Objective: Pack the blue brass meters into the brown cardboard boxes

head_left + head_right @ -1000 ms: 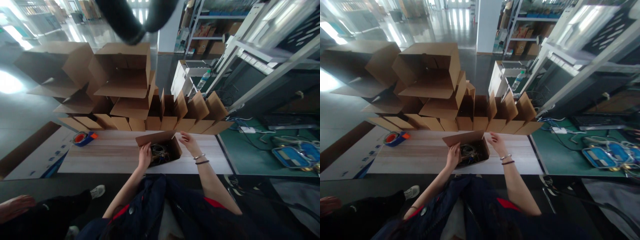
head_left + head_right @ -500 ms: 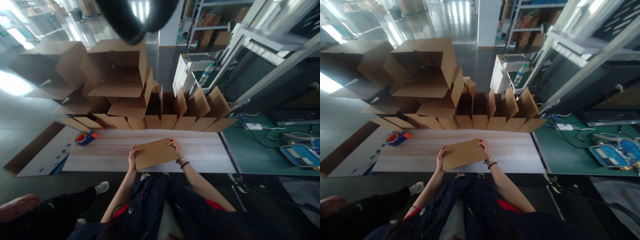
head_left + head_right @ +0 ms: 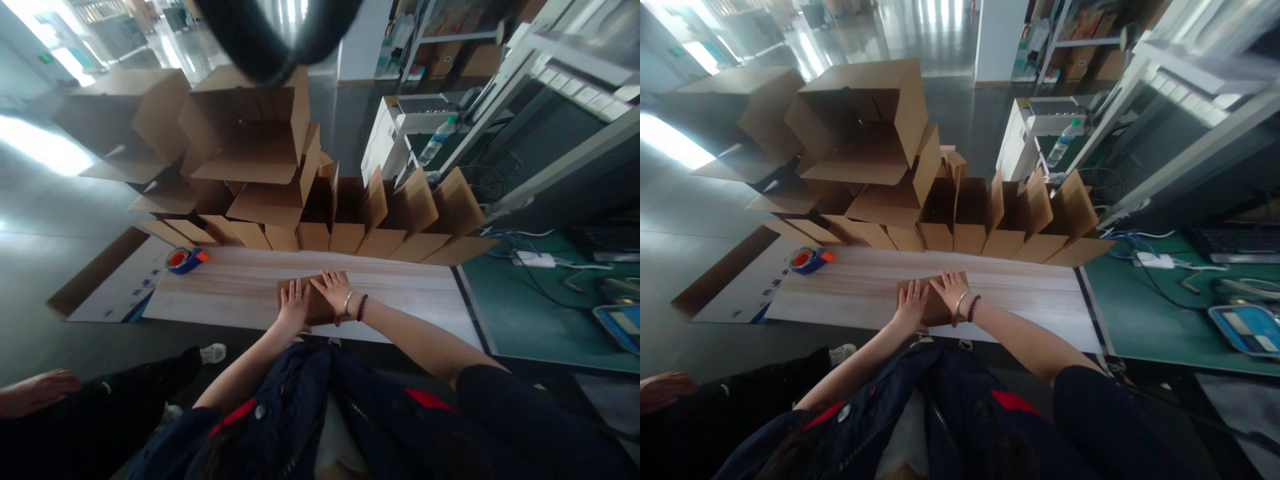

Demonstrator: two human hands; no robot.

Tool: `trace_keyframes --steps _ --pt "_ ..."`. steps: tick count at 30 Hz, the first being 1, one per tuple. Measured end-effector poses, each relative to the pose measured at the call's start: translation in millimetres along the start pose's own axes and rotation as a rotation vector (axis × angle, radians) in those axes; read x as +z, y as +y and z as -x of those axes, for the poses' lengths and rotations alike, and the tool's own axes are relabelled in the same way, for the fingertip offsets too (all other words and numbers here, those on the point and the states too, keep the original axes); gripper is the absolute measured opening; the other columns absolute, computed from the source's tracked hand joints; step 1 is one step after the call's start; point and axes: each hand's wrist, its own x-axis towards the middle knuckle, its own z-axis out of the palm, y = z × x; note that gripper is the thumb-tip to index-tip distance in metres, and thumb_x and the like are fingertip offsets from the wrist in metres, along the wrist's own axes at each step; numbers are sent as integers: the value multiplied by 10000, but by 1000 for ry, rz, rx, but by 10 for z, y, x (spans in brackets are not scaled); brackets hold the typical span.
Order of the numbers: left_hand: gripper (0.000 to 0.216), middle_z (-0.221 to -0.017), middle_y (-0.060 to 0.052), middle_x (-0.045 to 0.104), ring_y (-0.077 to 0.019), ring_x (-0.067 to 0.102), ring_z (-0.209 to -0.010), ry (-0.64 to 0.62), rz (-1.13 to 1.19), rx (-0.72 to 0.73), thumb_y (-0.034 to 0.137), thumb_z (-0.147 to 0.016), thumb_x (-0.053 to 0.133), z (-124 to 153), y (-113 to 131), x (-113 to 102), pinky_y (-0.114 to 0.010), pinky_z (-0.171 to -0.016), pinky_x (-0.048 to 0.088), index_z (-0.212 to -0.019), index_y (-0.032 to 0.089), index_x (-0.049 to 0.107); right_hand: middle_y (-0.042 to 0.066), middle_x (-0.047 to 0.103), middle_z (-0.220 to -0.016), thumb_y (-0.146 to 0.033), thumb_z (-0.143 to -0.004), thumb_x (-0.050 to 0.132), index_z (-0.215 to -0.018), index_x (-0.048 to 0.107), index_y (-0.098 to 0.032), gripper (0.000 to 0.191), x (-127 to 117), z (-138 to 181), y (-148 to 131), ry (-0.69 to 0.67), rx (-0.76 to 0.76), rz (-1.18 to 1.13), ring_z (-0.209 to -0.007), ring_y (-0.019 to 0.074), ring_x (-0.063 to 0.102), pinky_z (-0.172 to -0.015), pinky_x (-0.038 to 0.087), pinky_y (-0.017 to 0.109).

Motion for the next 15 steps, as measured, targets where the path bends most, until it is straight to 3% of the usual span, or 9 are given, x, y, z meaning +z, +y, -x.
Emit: trace_keyframes --steps 5,10,15 --pt "860 -1494 -247 192 -374 199 -1379 33 -23 0 276 -731 666 -31 25 -12 -550 -1080 238 -1448 91 229 297 165 -1486 -281 -551 779 -1453 208 -96 1084 -46 -12 -80 66 -53 63 -1344 475 196 -1055 238 554" --pt "813 -1476 -230 275 -352 280 -1355 13 6 94 363 -775 631 -12 -110 -104 -499 -1060 306 -1438 85 252 269 277 -1457 -416 -657 725 -1439 271 -123 950 -152 94 35 68 -149 0 -1311 425 311 -1023 328 499" --pt "882 -1508 -196 216 -321 180 -1397 128 28 209 489 -757 635 111 -189 58 -464 -1126 194 -1439 84 250 197 248 -1498 -520 -673 711 -1432 296 -134 947 265 235 21 303 -173 -61 -1378 375 197 -1110 194 515"
